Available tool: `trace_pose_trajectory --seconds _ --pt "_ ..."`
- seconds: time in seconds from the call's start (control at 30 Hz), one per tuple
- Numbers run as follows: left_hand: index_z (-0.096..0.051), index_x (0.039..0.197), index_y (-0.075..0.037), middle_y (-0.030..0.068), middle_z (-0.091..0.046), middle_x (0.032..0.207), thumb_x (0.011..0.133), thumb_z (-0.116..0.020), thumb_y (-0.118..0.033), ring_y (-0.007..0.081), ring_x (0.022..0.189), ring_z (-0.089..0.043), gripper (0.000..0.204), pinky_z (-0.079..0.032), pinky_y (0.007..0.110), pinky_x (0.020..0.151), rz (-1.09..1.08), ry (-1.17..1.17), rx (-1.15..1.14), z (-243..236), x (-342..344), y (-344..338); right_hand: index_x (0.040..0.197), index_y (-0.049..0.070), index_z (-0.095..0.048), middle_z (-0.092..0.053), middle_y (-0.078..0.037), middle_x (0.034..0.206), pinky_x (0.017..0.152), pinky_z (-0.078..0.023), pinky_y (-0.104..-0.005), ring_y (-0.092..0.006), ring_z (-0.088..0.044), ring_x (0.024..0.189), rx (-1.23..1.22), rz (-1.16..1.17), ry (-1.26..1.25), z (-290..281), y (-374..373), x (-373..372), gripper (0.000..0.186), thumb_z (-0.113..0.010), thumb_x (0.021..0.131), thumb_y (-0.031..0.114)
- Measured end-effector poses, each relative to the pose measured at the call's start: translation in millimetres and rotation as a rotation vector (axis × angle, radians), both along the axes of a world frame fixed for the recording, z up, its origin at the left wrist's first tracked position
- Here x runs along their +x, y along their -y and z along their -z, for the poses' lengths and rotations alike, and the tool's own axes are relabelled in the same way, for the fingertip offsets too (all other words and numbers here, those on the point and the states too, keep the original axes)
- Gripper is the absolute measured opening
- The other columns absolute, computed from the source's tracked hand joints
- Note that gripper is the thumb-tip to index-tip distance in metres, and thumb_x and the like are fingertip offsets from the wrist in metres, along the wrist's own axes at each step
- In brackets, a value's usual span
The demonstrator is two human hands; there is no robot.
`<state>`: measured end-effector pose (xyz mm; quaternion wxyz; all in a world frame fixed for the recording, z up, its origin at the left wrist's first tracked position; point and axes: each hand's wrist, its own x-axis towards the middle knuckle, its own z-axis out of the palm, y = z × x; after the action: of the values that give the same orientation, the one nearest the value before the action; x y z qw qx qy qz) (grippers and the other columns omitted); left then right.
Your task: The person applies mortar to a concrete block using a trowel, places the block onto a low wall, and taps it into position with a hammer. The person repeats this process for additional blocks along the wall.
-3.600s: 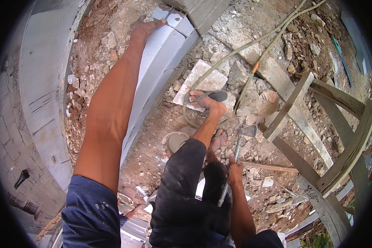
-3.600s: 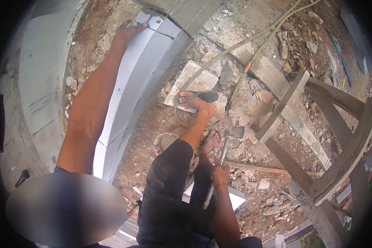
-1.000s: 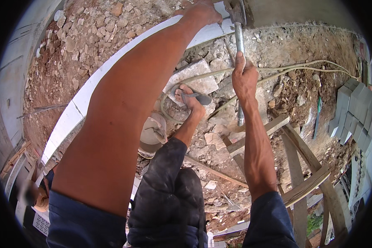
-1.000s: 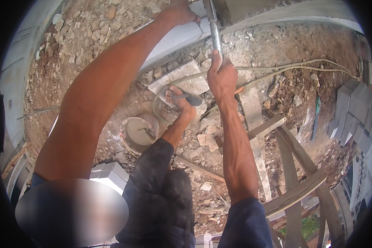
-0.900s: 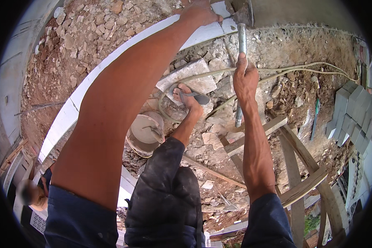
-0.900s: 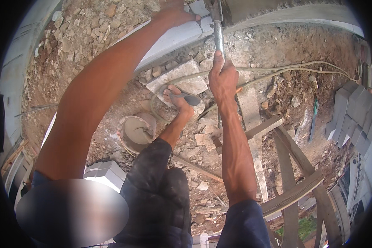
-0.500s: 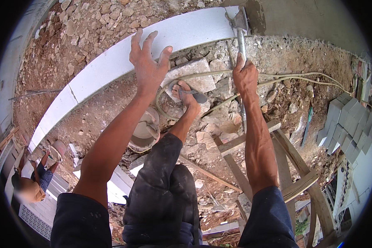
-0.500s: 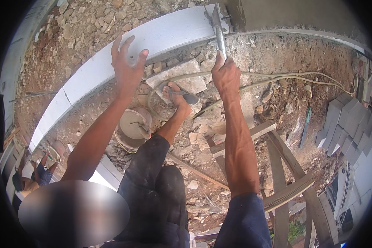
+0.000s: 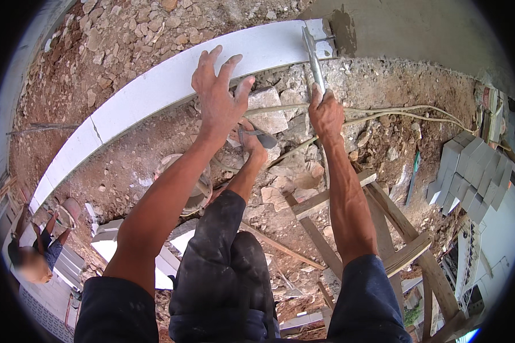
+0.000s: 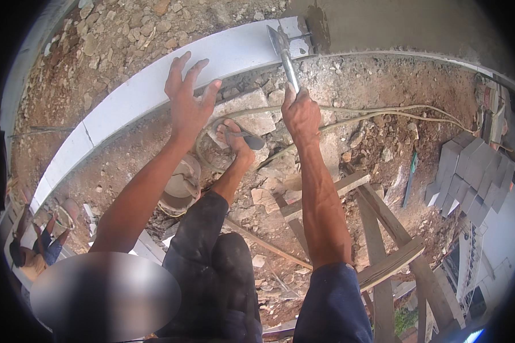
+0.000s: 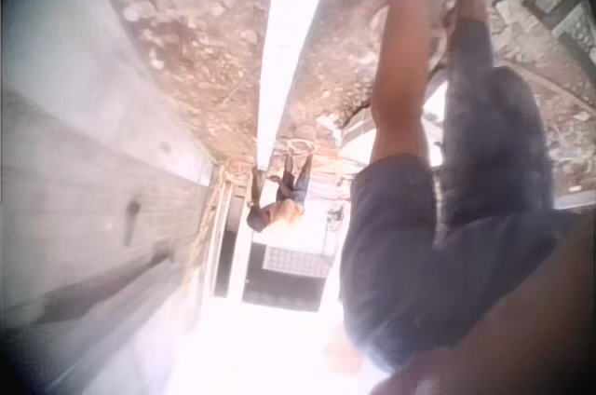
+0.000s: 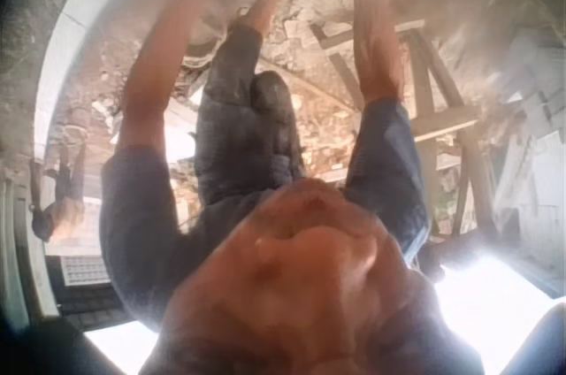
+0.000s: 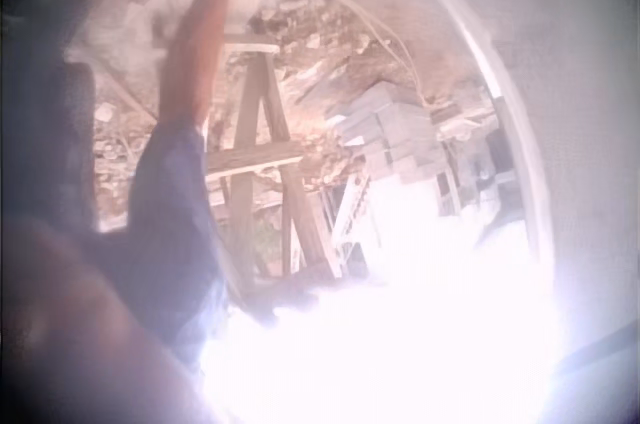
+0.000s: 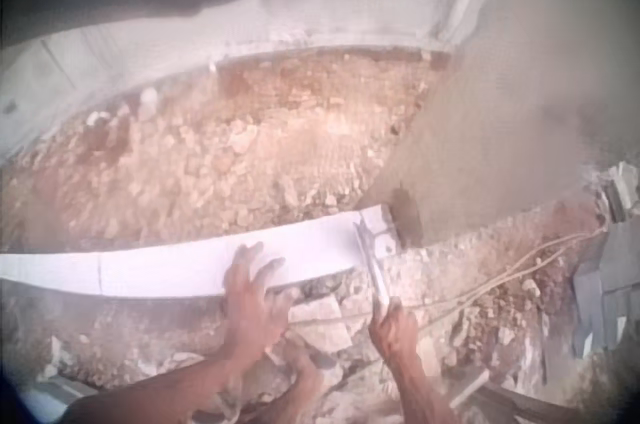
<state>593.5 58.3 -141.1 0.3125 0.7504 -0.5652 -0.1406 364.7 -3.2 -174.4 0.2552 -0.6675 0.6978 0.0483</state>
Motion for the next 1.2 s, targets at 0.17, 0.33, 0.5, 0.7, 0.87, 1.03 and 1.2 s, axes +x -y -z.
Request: trace_pose_trajectory --seconds 0.17,0.33,0.5,0.7,0.87,1.03,1.2 --pt "-0.065 0.117 -0.014 0.0151 -0.043 0.139 0.087 -0.065 -0.028 0.0367 0.137 -0.027 0.033 -0.018 0.053 0.11 0.091 0.002 -0.063 5 -16 35 0.084 -0.006 -0.058 -0.055 -0.021 0.055 0.052 -0.046 -0.0459 -0.033 -0.058 0.051 -0.122 0.251 0.298 -20 -44 -10 0.056 -0.042 0.098 0.046" --pt "-0.061 0.126 -0.023 0.0148 -0.033 0.147 0.091 -0.058 -0.04 0.0358 0.14 -0.02 0.039 -0.013 0.061 0.11 0.334 0.313 0.053 28 -41 76 0.078 -0.003 -0.054 -0.05 -0.01 0.057 0.052 -0.038 -0.0383 -0.0205 -0.047 0.054 -0.047 0.575 0.518 -7 -159 -52 0.058 -0.043 0.098 0.05" --pt "-0.041 0.143 -0.018 0.0224 -0.022 0.153 0.089 -0.05 -0.045 0.04 0.143 -0.016 0.061 0.002 0.068 0.11 0.523 0.417 0.183 15 -55 109 0.07 -0.002 -0.053 -0.046 -0.007 0.055 0.052 -0.037 -0.0379 -0.0159 -0.044 0.056 0.2 0.745 0.476 9 -300 -73 0.058 -0.044 0.098 0.048" --pt "-0.042 0.143 -0.03 0.0104 -0.02 0.155 0.095 -0.043 -0.053 0.0344 0.144 -0.012 0.053 -0.009 0.062 0.112 0.453 0.618 0.239 42 -57 107 0.075 -0.005 -0.057 -0.053 -0.02 0.058 0.058 -0.041 -0.0457 -0.0319 -0.056 0.058 0.412 0.83 0.324 -10 -422 -70 0.06 -0.044 0.097 0.048" --pt "-0.03 0.148 -0.032 0.0085 -0.015 0.157 0.096 -0.037 -0.055 0.034 0.145 -0.007 0.058 -0.007 0.063 0.113 0.497 0.787 0.394 23 -63 107 0.077 -0.005 -0.06 -0.059 -0.025 0.065 0.063 -0.045 -0.0475 -0.0401 -0.061 0.065 0.441 0.885 0.284 -27 -445 -56 0.059 -0.049 0.093 0.05" --pt "-0.034 0.148 -0.025 0.0154 -0.01 0.157 0.096 -0.038 -0.055 0.0406 0.144 -0.004 0.06 -0.005 0.068 0.109 0.36 0.628 0.201 33 -35 57 0.082 -0.007 -0.064 -0.063 -0.026 0.069 0.066 -0.047 -0.0471 -0.0387 -0.064 0.069 0.473 0.92 0.274 6 -473 -57 0.054 -0.057 0.089 0.046" --pt "-0.036 0.146 -0.019 0.0214 -0.012 0.154 0.097 -0.04 -0.051 0.0445 0.142 -0.009 0.059 -0.009 0.069 0.107 0.096 0.603 0.246 42 35 -18 0.084 -0.001 -0.06 -0.05 -0.002 0.058 0.037 -0.037 -0.0295 -0.0113 -0.045 0.042 0.67 1.084 0.463 23 -462 -74 0.032 -0.062 0.091 0.031"
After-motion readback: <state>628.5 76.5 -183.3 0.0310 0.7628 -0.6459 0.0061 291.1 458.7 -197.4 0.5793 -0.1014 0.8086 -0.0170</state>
